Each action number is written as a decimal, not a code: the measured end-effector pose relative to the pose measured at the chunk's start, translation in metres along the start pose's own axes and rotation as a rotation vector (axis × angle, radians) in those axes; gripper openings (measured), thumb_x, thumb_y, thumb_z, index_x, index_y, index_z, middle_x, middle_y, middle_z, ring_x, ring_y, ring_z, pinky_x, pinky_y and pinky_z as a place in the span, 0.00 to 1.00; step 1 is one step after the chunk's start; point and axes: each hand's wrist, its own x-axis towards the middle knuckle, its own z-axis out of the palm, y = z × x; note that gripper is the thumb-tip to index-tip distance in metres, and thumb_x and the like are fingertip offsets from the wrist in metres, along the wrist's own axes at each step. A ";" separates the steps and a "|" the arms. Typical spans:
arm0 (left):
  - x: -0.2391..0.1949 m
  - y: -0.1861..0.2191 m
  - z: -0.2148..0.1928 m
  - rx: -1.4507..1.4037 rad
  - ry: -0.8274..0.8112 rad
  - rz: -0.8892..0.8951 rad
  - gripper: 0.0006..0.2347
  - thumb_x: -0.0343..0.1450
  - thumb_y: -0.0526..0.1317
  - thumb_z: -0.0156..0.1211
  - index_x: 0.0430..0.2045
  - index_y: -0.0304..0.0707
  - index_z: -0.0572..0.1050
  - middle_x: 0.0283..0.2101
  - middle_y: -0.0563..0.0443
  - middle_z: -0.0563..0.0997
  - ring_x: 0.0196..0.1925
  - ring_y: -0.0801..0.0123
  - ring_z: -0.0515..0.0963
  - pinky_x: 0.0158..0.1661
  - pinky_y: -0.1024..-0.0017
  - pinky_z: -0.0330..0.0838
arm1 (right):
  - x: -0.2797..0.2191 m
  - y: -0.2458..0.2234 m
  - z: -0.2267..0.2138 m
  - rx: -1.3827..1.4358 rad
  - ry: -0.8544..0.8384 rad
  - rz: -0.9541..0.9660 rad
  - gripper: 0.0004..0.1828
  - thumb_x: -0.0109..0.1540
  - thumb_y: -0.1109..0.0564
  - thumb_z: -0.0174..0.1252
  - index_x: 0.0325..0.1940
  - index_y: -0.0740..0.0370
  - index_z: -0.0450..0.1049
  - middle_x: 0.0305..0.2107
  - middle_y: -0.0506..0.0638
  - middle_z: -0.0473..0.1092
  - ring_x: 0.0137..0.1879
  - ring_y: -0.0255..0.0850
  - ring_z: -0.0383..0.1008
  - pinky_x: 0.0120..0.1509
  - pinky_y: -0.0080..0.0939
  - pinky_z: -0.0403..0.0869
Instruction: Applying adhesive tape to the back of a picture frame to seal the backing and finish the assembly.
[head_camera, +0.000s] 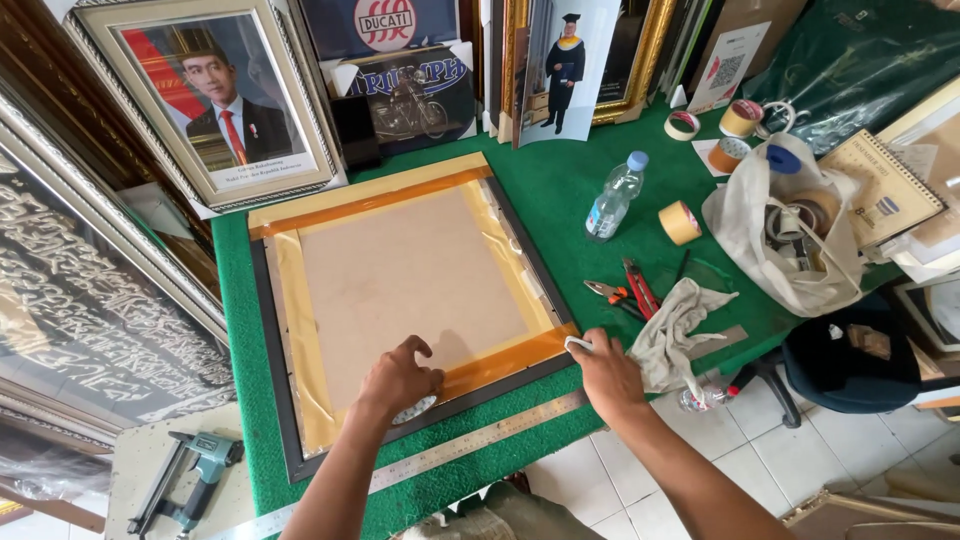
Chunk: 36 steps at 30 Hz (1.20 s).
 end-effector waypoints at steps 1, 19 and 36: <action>0.000 0.000 0.000 0.001 -0.003 0.001 0.18 0.58 0.48 0.56 0.41 0.52 0.68 0.40 0.45 0.76 0.48 0.55 0.74 0.47 0.62 0.67 | 0.003 -0.003 -0.005 0.000 -0.002 0.003 0.18 0.58 0.59 0.41 0.49 0.43 0.66 0.45 0.43 0.56 0.47 0.44 0.64 0.44 0.44 0.74; -0.020 0.012 -0.008 0.017 0.017 0.022 0.13 0.64 0.42 0.50 0.42 0.51 0.68 0.39 0.42 0.75 0.47 0.53 0.74 0.46 0.63 0.68 | 0.014 -0.024 -0.023 0.077 -0.171 0.104 0.22 0.60 0.60 0.33 0.55 0.42 0.61 0.52 0.47 0.51 0.52 0.49 0.58 0.49 0.50 0.68; 0.000 -0.004 0.004 0.038 0.050 0.051 0.14 0.61 0.46 0.55 0.39 0.50 0.68 0.38 0.44 0.76 0.46 0.54 0.75 0.44 0.62 0.69 | -0.023 -0.078 -0.003 0.018 -0.085 -0.100 0.26 0.59 0.40 0.38 0.58 0.51 0.58 0.53 0.50 0.50 0.53 0.50 0.54 0.50 0.53 0.58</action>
